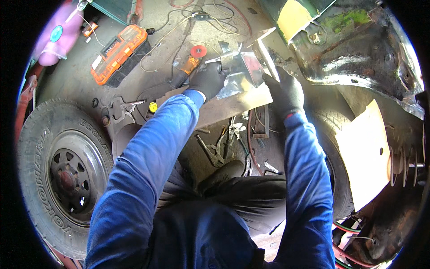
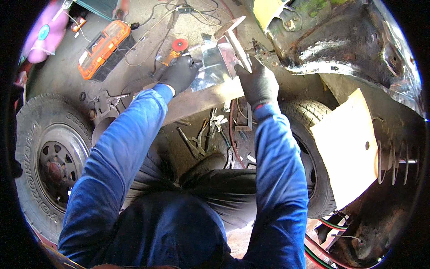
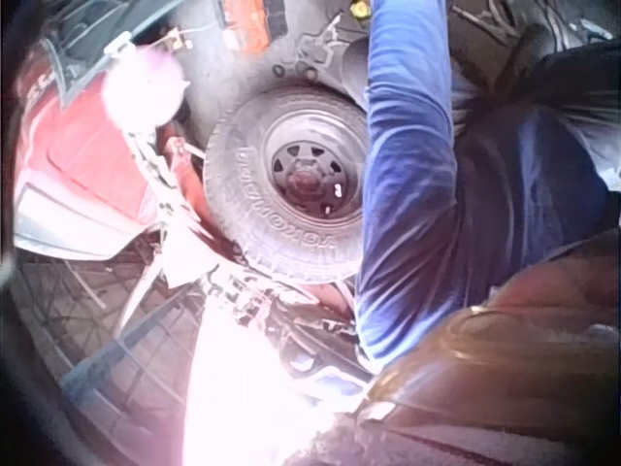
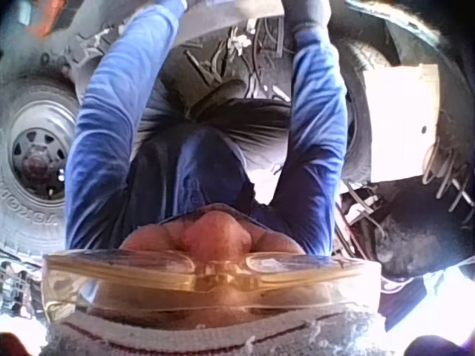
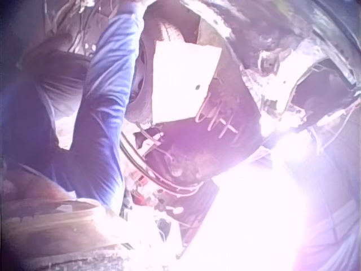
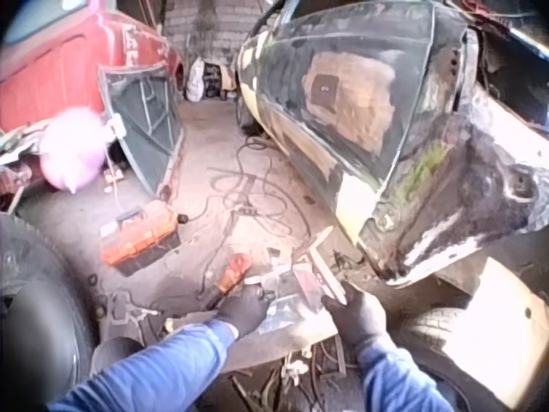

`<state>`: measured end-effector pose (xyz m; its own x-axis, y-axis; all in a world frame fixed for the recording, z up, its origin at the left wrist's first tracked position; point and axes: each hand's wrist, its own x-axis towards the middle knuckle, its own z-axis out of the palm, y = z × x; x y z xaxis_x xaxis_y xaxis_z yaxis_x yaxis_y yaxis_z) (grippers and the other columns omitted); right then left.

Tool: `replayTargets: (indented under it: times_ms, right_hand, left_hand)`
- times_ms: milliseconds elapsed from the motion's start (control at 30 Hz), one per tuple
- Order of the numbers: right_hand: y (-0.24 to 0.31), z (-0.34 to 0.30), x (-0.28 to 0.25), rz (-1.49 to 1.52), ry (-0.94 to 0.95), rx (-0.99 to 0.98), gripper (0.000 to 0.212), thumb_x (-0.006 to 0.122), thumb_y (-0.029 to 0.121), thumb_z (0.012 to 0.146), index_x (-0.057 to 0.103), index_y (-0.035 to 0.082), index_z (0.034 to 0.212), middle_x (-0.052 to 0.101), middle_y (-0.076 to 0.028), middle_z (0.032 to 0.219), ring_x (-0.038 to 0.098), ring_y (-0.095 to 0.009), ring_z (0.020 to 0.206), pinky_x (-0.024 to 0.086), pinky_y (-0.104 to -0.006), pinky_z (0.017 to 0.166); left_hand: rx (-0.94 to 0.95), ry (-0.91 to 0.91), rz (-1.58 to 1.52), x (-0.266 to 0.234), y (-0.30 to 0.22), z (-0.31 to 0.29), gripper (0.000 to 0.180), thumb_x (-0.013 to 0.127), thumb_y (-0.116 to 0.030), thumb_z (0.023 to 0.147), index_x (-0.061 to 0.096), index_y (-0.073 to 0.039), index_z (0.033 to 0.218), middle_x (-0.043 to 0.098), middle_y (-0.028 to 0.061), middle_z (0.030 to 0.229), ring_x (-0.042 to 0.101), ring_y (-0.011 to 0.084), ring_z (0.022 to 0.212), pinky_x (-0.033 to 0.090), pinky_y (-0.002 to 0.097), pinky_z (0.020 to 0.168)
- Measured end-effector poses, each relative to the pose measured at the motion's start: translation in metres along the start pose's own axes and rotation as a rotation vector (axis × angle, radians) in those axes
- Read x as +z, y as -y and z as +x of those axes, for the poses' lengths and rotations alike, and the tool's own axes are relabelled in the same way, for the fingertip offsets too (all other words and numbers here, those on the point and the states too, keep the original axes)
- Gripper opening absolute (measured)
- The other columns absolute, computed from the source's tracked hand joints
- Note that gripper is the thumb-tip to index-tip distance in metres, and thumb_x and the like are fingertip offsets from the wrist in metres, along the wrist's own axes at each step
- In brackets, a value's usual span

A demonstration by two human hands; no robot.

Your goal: The person sits on the floor and repeatedly hammers a small rectangular metal sheet placed on a wooden block. They adjust the sheet's position several times and continue striking it with a hammer.

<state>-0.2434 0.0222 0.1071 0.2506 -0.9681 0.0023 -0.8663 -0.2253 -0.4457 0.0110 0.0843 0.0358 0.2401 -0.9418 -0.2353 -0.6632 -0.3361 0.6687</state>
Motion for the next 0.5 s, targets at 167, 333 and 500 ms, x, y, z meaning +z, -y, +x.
replayTargets:
  times_ms: [167,333,500]
  right_hand:
    - [-0.008,0.036,0.041,-0.056,0.081,0.044,0.044,0.073,0.044,0.09,0.079,0.004,0.105,0.077,-0.029,0.098,0.076,-0.047,0.092,0.061,-0.0517,0.085]
    - [-0.025,0.011,0.038,0.128,0.138,0.002,0.034,0.073,0.032,0.089,0.077,0.0,0.102,0.075,-0.024,0.087,0.074,-0.04,0.08,0.059,-0.0473,0.077]
    - [-0.011,-0.023,0.038,0.269,0.067,-0.106,0.033,0.072,0.03,0.092,0.075,-0.003,0.098,0.073,-0.023,0.082,0.073,-0.035,0.075,0.056,-0.045,0.074]
  left_hand:
    - [0.066,-0.021,0.0,-0.008,0.004,-0.003,0.04,0.06,-0.039,0.105,0.07,-0.009,0.129,0.074,0.0245,0.123,0.071,0.044,0.115,0.056,0.0529,0.1]
    - [0.112,0.001,0.045,-0.015,0.021,-0.01,0.034,0.064,-0.031,0.102,0.073,-0.004,0.12,0.075,0.0242,0.115,0.073,0.0431,0.109,0.058,0.0508,0.094]
    - [0.096,-0.021,-0.009,-0.024,0.04,-0.023,0.032,0.067,-0.029,0.1,0.073,0.001,0.109,0.076,0.0254,0.104,0.075,0.043,0.102,0.058,0.0509,0.089]
